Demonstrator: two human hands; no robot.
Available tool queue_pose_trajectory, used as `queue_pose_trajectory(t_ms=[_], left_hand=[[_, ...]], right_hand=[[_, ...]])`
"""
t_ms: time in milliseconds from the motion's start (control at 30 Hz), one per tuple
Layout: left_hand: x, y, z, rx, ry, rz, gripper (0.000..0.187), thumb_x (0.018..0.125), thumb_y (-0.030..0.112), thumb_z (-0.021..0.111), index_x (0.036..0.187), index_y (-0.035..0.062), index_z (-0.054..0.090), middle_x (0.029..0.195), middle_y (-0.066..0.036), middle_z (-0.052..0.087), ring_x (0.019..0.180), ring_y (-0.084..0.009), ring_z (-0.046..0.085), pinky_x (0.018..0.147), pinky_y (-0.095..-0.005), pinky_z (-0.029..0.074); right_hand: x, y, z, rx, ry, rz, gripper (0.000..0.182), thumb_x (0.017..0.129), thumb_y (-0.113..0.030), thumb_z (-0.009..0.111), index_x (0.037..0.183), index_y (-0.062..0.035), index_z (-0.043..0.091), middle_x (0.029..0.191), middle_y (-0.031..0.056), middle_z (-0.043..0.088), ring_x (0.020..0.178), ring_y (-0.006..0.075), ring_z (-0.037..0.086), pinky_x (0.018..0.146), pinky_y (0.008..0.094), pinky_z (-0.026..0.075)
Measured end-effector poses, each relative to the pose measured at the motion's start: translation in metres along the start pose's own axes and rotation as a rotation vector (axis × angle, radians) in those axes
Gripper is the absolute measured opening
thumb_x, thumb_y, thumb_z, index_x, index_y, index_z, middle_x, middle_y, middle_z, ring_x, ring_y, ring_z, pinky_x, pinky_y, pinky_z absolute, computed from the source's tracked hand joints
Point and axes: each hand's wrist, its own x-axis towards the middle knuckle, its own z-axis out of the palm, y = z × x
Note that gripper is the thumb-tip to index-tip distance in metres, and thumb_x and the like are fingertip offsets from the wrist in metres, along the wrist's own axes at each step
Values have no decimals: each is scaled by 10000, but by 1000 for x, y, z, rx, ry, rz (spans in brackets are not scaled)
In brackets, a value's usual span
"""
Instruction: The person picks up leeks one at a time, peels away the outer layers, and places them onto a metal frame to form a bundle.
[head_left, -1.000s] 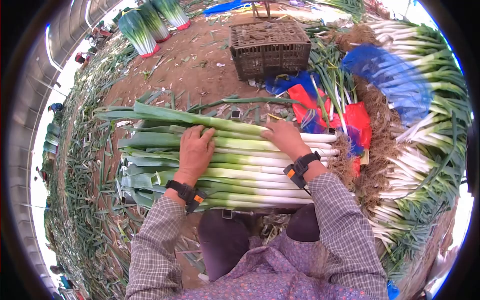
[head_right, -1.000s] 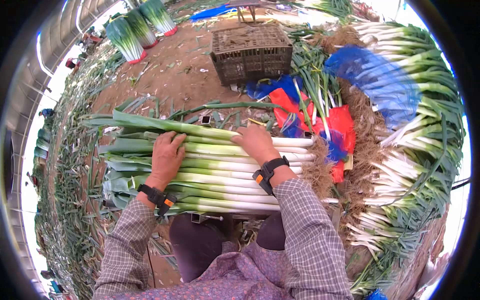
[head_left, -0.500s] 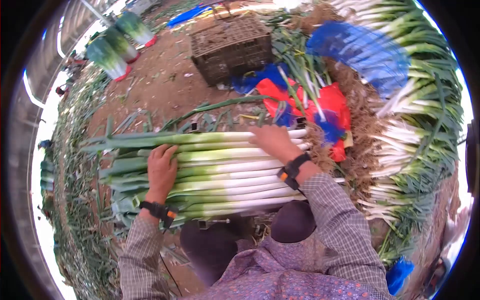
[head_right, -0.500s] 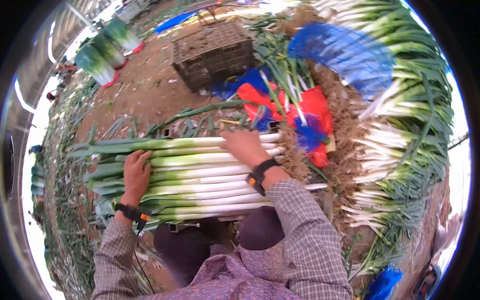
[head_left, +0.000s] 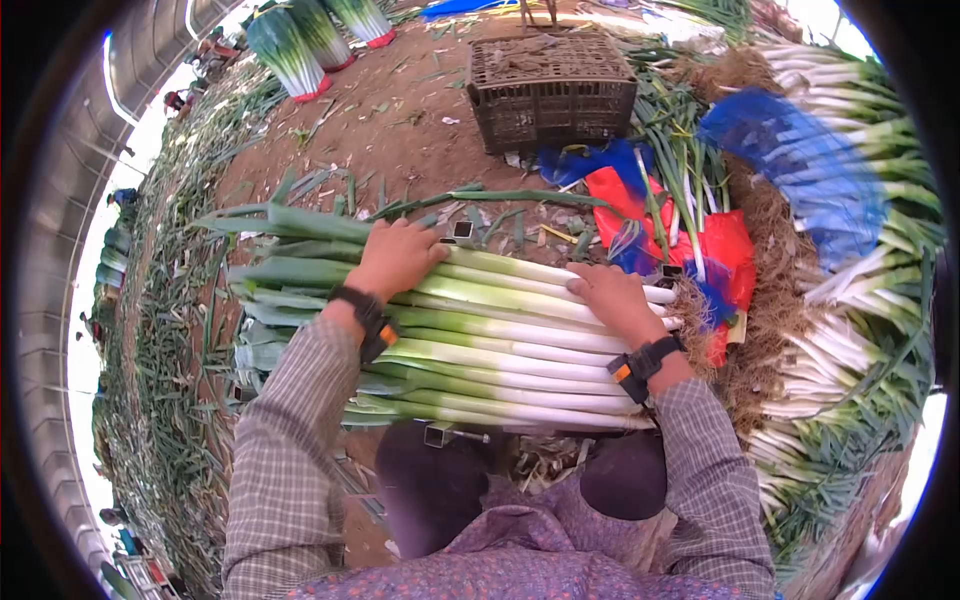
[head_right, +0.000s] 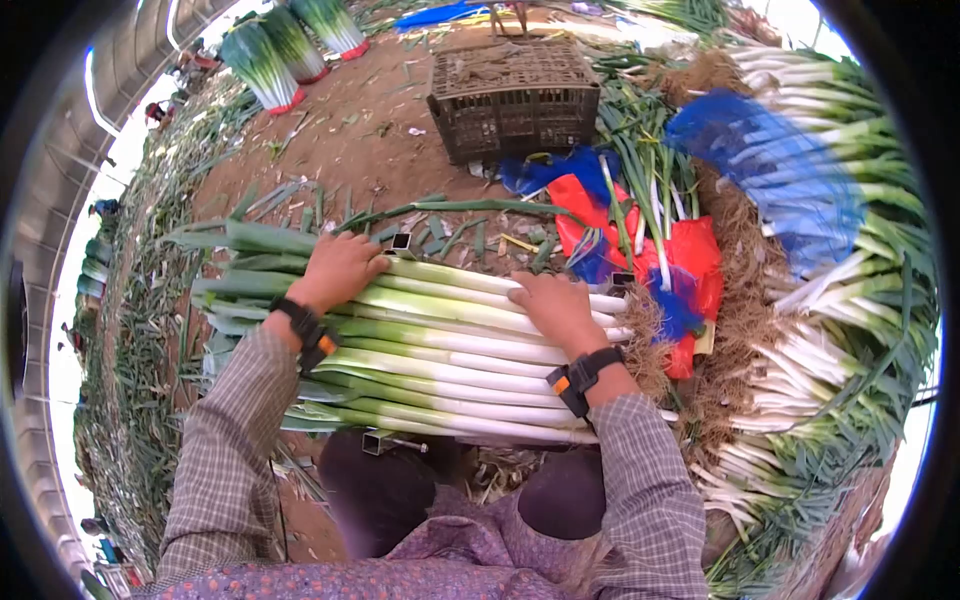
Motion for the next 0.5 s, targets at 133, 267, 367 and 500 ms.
queue_pose_trajectory(t_ms=[133,267,367,500], left_hand=[[-1,0,7,14,9,-49,331,940,388,494,972,94,642,948,-77,643,975,-275,579,855,-461,414],[3,3,18,5,41,-89,343,940,379,495,995,67,627,1005,-93,638,1036,-264,570,880,-448,404],[5,1,18,8,25,-73,350,941,378,492,1016,64,625,1008,-100,645,1026,-274,575,887,-452,409],[2,1,18,-1,0,-70,350,949,370,480,1012,71,650,994,-103,658,1006,-284,596,885,-463,421]], right_hand=[[1,8,8,21,57,-62,423,926,-382,513,1287,-182,607,1184,109,661,1117,324,582,930,509,414],[6,25,16,270,203,-162,374,921,-354,542,1183,-119,668,1126,138,663,1056,324,607,919,440,440],[-2,30,5,624,289,-213,255,826,-234,668,1025,-78,698,1018,110,661,1022,313,579,931,408,439],[-39,11,-1,286,357,-417,237,727,-156,738,932,-56,673,985,90,640,1005,316,553,905,413,443]])
